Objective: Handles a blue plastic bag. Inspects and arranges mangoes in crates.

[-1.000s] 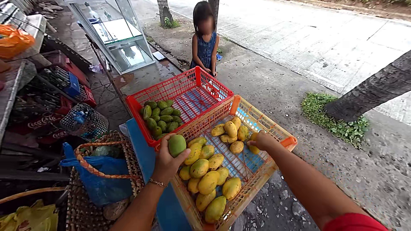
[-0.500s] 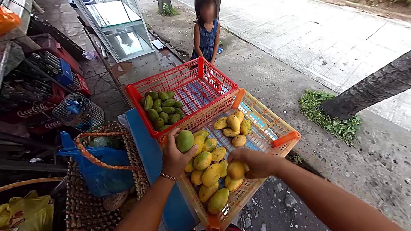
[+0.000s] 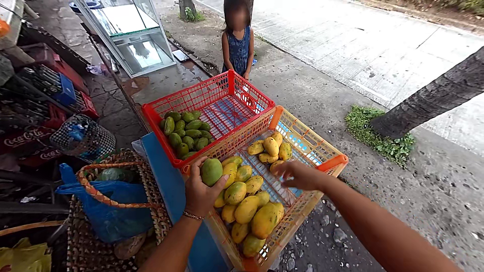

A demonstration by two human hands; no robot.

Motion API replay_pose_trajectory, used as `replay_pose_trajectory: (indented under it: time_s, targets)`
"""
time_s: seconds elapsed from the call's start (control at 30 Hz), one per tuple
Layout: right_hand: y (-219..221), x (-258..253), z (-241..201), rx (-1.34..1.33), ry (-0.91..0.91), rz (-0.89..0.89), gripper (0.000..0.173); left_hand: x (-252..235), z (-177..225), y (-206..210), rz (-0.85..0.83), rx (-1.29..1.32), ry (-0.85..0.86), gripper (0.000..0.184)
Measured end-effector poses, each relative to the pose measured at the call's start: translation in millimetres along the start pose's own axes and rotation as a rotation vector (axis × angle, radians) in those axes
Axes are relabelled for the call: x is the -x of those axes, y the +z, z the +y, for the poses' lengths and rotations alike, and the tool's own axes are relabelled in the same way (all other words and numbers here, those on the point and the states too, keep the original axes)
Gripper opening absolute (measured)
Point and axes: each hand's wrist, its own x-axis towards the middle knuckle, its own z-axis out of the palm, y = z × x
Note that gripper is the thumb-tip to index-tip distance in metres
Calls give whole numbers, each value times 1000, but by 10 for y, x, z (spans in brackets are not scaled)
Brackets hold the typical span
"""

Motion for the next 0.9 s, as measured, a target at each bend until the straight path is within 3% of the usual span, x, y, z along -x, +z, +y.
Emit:
replay_pose_trajectory:
  time_s: [0.07,0.13,0.2,0.3,0.37,0.53,0.73,0.8,0.9]
  targets:
    - [-208,-51,164,72,113,233,39,0,2,4,23,13,-9,80]
    - [-227,-173,365,177,170,322,32,-2,-2,9,41,16,-13,81]
    - [-95,-303,370,268,150,200,28,-5,0,22,50,10,2,81]
    - [195,-529,241,474,219,6,50,-2,1,32,59,-6,12,81]
    - [292,-600,215,585,250,-16,59,-4,7,38,65,-15,11,82]
    - [331,-603,210,681,272,-11,49,3,20,27,55,-8,-1,85]
    - [223,-452,233,441,182,-294,62,-16,7,14,60,19,-3,85]
    - [196,-338,299,204,83,-357,57,-50,19,7,36,84,-43,84]
    - [115,-127,353,-319,67,-327,52,-139,212,-15,-82,400,-296,84]
